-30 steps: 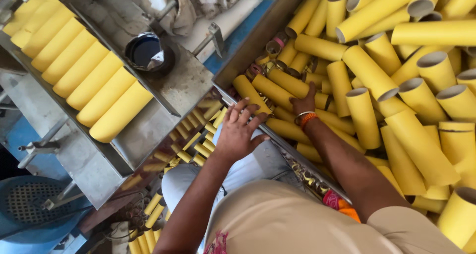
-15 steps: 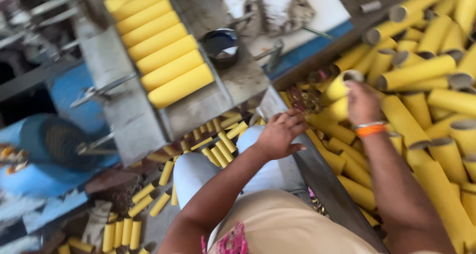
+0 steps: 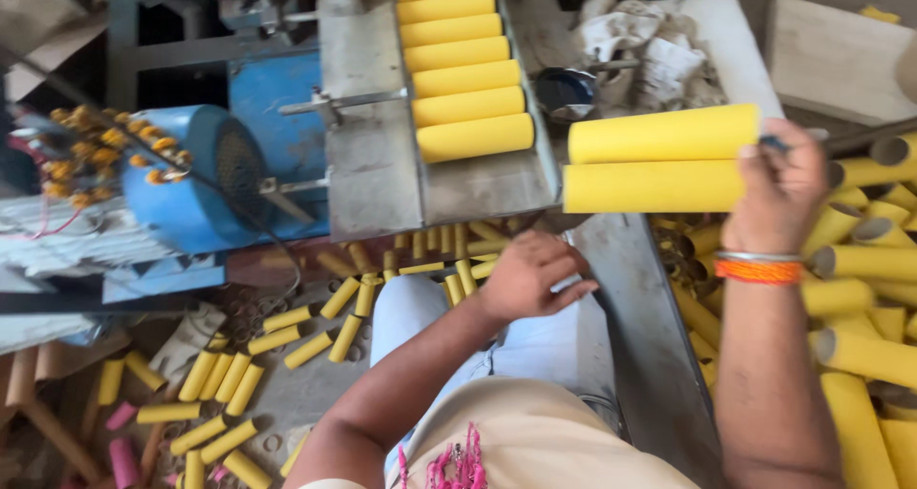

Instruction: The person repeatedly picks up yellow cylindrical objects from a pile, places them onto a conveyor belt, and then collects them as they exit the machine. The person handles the cylinders by hand throughout the process.

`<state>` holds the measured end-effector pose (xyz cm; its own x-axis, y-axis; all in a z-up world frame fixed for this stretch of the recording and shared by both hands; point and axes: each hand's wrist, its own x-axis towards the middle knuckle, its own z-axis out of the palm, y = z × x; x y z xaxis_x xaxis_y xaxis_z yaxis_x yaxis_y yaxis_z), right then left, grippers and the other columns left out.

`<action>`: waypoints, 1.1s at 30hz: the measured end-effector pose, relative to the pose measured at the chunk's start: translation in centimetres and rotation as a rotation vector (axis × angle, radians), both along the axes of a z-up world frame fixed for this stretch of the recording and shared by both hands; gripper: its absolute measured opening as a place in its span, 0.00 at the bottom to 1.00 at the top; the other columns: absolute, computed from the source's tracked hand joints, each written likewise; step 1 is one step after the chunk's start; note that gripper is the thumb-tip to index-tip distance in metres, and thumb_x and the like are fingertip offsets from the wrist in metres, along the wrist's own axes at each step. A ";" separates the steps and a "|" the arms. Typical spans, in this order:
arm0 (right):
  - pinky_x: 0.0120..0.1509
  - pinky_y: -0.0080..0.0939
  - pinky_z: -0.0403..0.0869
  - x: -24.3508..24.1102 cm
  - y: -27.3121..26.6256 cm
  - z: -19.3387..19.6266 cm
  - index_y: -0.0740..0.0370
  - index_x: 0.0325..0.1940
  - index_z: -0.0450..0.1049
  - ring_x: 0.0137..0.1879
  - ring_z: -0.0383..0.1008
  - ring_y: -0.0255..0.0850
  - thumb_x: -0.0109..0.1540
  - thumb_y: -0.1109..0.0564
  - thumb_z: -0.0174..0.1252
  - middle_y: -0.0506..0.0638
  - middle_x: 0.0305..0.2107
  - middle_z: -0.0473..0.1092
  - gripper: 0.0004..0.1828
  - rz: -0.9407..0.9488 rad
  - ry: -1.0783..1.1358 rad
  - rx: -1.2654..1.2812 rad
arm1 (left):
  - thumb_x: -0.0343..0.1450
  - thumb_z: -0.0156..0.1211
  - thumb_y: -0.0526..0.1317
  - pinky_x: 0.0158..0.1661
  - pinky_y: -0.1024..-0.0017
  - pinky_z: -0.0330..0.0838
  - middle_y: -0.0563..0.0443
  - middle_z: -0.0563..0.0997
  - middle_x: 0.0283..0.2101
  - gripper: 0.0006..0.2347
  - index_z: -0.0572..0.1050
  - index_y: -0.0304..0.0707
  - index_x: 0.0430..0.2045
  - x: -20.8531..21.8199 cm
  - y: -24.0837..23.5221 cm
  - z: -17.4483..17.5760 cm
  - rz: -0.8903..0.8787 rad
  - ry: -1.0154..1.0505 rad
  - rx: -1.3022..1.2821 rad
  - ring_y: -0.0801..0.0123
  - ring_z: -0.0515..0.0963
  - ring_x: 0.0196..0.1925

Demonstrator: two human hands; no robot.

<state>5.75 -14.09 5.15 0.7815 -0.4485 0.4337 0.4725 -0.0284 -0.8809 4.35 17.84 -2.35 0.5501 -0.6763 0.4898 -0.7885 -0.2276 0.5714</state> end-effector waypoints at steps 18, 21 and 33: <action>0.58 0.52 0.72 6.3 7.3 -3.4 0.57 0.47 0.80 0.52 0.73 0.55 0.59 0.59 0.70 0.56 0.44 0.74 0.13 -0.206 0.161 -1.115 | 0.57 0.76 0.58 0.69 0.42 0.44 0.36 0.59 0.72 0.37 0.68 0.40 0.57 13.7 7.3 -0.2 0.482 -0.017 0.746 0.50 0.53 0.76; 0.57 0.50 0.73 2.0 -0.8 -3.1 0.58 0.52 0.78 0.50 0.74 0.53 0.61 0.60 0.70 0.57 0.46 0.74 0.15 -0.337 0.288 -1.067 | 0.58 0.74 0.59 0.70 0.42 0.44 0.38 0.60 0.72 0.36 0.69 0.41 0.58 13.5 8.3 0.3 0.490 -0.077 0.759 0.53 0.55 0.77; 0.64 0.53 0.71 -7.7 -16.5 -18.6 0.64 0.63 0.72 0.60 0.72 0.57 0.56 0.54 0.73 0.64 0.56 0.72 0.33 -0.283 0.771 -0.986 | 0.66 0.70 0.54 0.69 0.47 0.57 0.41 0.65 0.70 0.31 0.68 0.43 0.61 3.7 -4.6 3.8 -0.002 -0.020 0.368 0.47 0.64 0.72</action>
